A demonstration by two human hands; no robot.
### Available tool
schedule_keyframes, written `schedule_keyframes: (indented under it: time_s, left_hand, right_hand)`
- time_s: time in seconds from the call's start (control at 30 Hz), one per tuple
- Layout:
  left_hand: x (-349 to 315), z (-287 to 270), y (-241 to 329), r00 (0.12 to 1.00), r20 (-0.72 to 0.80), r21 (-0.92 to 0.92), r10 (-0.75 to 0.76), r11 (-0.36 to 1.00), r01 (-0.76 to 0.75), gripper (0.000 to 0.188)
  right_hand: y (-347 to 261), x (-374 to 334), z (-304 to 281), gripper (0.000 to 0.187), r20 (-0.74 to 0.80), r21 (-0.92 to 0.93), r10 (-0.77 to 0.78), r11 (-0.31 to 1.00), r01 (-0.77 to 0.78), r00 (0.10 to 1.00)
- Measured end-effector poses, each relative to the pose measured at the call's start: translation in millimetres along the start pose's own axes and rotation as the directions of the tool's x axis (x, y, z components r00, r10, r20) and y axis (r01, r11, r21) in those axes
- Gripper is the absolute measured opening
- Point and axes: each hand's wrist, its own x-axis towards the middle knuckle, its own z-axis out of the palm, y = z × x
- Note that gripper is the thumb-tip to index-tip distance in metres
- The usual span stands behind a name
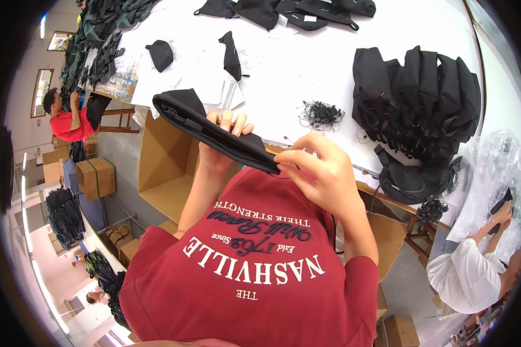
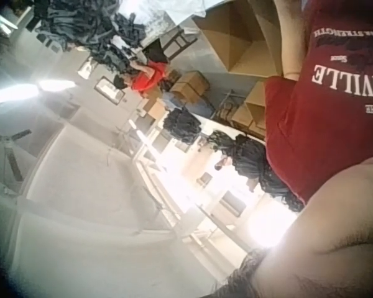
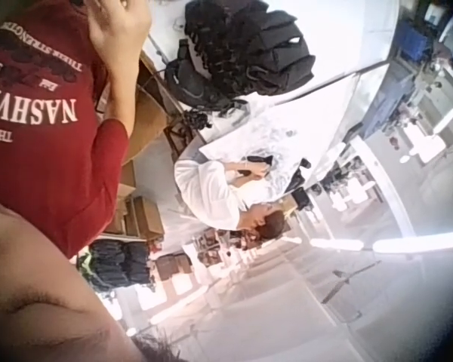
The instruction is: The person is attaching plastic buckles and inserting labels into black fabric pouches at a manufacturing workstation.
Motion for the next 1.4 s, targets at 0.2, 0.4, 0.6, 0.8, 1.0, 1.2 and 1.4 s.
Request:
schedule_keyframes:
  time_s: [0.2, 0.4, 0.6, 0.8, 1.0, 1.2, 1.4]
  left_hand:
    - [-2.6, 4.3, 1.7, 0.993, -0.082, 0.034, -0.088, 0.995, 0.091, 0.016]
    - [-23.5, -10.2, -14.7, 0.866, -0.427, -0.059, -0.260, 0.964, 0.260, 0.048]
    - [-22.9, -12.5, -21.3, 0.875, -0.424, -0.090, -0.233, 0.972, 0.215, 0.048]
    - [-21.2, -23.4, -20.4, 0.902, -0.349, -0.200, -0.254, 0.961, 0.192, 0.052]
    - [-9.9, -3.7, -12.3, 0.921, -0.345, -0.038, -0.183, 0.983, 0.180, 0.045]
    - [-6.1, -0.9, -11.9, 0.945, -0.293, 0.009, -0.145, 0.988, 0.154, 0.042]
    - [-12.3, -6.7, -12.4, 0.936, -0.312, 0.042, -0.165, 0.981, 0.187, 0.043]
  right_hand:
    - [-3.2, 2.0, 0.4, 0.017, 0.085, -0.298, -0.168, 0.936, 0.185, 0.982]
    - [-1.2, 8.7, -2.4, 0.012, 0.212, -0.431, -0.063, 0.889, 0.151, 0.975]
    - [5.7, 10.0, -3.6, 0.007, 0.317, -0.366, -0.068, 0.912, 0.188, 0.946]
    - [4.5, 3.9, -1.7, 0.011, 0.215, -0.020, 0.084, 0.996, -0.082, 0.973]
    - [8.1, -3.6, 3.1, 0.008, 0.171, 0.187, 0.227, 0.948, -0.257, 0.959]
    - [1.2, 0.5, 2.2, 0.011, 0.121, 0.109, 0.256, 0.957, -0.269, 0.959]
    - [9.0, 1.7, -0.8, 0.011, 0.178, 0.040, 0.374, 0.921, -0.387, 0.910]
